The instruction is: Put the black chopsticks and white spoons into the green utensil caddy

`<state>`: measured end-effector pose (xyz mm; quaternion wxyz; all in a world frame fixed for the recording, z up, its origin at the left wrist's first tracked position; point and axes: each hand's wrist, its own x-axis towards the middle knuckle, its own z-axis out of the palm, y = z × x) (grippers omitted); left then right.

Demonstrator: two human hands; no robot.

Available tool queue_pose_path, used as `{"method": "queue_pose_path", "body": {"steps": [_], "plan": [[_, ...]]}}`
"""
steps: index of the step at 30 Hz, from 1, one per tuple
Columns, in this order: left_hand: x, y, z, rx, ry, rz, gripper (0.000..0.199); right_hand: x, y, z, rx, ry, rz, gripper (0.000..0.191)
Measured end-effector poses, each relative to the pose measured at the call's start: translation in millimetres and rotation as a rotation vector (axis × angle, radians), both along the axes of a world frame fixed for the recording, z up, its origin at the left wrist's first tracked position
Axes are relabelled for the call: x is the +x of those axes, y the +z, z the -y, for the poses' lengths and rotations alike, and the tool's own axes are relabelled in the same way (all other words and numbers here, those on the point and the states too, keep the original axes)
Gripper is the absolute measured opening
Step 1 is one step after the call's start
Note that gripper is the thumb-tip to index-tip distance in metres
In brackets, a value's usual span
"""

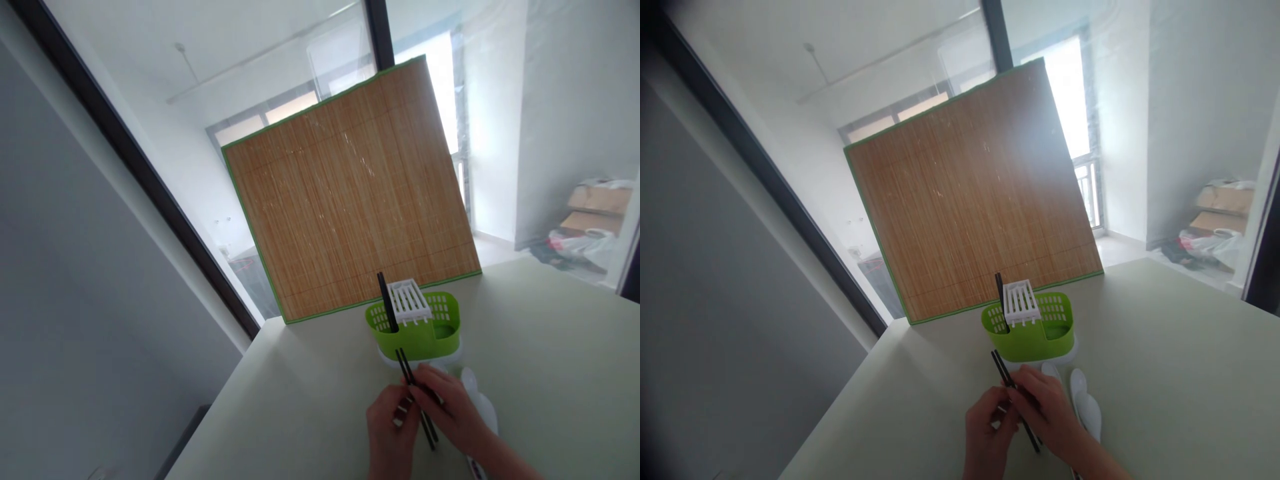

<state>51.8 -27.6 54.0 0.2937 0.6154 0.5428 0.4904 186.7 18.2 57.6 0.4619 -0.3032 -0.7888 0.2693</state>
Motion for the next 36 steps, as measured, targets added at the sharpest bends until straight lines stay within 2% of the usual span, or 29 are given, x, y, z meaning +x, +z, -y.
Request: {"method": "queue_pose_path", "body": {"steps": [4, 9, 13, 16, 19, 27, 31, 33, 36], "plan": [[-1, -0.4, 0, -0.027, 0.004, -0.049, 0.019, -1, 1.1, -5, -0.043, 0.008, 0.005, 0.023], [2, -9.5, -8, -0.122, -0.069, 0.121, 0.022, -1, -2.0, -11, -0.127, 0.022, -0.017, 0.030], [2, -12.5, -10, -0.141, -0.082, 0.223, 0.023, 0, -4.3, -13, -0.215, 0.050, -0.082, 0.028], [0, -9.8, -10, -0.129, -0.069, 0.254, 0.021, 1, -2.4, -14, -0.240, 0.096, -0.105, 0.026], [-3, -5.7, -9, -0.142, -0.059, 0.267, 0.023, 2, 1.7, -15, -0.198, 0.116, -0.065, 0.029], [-6, 5.4, -7, -0.108, -0.042, 0.123, 0.015, 2, 0.1, -17, -0.233, 0.174, -0.046, 0.034], [-16, 23.9, -9, -0.037, -0.038, 0.053, 0.013, 4, -5.9, -18, -0.276, 0.141, -0.110, 0.031], [-25, 43.3, -19, 0.008, -0.031, 0.104, 0.017, 6, -8.3, -21, -0.313, 0.093, -0.147, 0.032], [-40, 82.9, -50, 0.153, 0.029, 0.213, 0.023, 8, -10.8, -25, -0.345, 0.057, -0.138, 0.033]]}}
